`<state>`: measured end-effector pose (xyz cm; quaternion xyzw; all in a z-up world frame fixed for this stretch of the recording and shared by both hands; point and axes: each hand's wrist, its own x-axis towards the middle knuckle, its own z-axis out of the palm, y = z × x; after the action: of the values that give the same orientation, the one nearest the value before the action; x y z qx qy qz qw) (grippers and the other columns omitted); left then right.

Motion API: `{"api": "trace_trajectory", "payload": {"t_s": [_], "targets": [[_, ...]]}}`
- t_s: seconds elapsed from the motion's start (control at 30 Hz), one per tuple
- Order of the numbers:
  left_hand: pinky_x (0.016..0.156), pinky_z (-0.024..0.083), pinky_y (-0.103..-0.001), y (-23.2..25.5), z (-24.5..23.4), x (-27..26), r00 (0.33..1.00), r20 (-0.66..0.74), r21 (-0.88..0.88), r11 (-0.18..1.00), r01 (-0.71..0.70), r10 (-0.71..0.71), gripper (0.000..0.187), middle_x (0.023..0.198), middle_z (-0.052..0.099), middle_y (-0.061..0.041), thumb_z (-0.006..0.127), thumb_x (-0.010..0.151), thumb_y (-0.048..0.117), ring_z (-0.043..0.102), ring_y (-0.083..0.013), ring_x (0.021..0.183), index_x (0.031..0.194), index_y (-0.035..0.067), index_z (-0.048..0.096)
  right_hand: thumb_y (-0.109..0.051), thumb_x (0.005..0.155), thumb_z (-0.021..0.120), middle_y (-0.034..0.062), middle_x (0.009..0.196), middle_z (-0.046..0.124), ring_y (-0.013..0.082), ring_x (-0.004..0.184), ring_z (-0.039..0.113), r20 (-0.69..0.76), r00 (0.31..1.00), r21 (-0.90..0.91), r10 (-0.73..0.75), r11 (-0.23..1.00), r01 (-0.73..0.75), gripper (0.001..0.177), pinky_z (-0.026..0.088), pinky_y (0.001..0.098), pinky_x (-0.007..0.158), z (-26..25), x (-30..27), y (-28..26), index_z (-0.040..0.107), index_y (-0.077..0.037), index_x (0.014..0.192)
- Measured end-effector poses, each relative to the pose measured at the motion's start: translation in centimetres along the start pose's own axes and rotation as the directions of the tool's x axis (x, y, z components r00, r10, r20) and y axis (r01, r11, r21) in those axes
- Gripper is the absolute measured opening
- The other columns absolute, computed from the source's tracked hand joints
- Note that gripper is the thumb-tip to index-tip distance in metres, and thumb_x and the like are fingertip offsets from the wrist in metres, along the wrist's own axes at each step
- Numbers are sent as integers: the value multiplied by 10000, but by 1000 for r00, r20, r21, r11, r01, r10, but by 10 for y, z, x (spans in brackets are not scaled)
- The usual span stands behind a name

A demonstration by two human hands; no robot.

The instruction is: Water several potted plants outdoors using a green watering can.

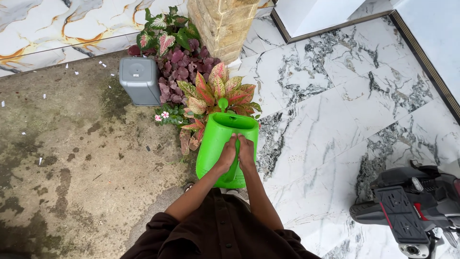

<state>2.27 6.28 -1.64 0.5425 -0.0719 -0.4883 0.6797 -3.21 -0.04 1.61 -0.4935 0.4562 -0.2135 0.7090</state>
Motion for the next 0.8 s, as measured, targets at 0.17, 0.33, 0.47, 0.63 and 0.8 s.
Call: {"api": "trace_trajectory", "payload": {"t_s": [0.17,0.33,0.47,0.63,0.8], "targets": [[560,449,-318,-5,25,6,997,66,-18,999,30,-29,595,670,542,-39,305,1085,507,523,-147,606,868,49,615,-327,993,568,-16,545,485,91,382,368,-48,999,-9,12,1000,-12,352,245,284,335,-26,7,-4,621,-68,760],[560,452,-316,-8,50,16,997,79,-24,999,26,-25,581,672,544,-36,309,1086,500,526,-141,605,852,61,607,-343,1000,557,-17,557,496,86,397,371,-55,998,-20,-5,1000,4,361,249,278,344,-49,18,-13,637,-70,778],[571,454,-315,-8,68,25,997,81,-2,1000,-1,2,585,682,534,-28,292,1093,496,520,-133,617,864,66,615,-344,1005,554,-14,548,488,90,390,360,-31,999,-26,-34,999,33,382,248,284,341,-65,29,-21,631,-56,767],[579,455,-316,-12,84,40,998,53,2,1000,-25,25,582,684,519,-17,274,1102,487,505,-126,619,878,74,617,-333,996,559,-19,535,489,89,377,356,-7,999,-39,-39,999,38,367,247,287,335,-78,46,-32,630,-61,761],[548,451,-318,-13,97,55,998,-8,-38,997,-66,66,615,659,553,-41,277,1099,487,517,-146,584,844,42,616,-340,998,567,-13,515,489,92,353,352,79,995,-31,-56,998,58,383,238,286,321,-87,68,-34,621,-72,729]]}}
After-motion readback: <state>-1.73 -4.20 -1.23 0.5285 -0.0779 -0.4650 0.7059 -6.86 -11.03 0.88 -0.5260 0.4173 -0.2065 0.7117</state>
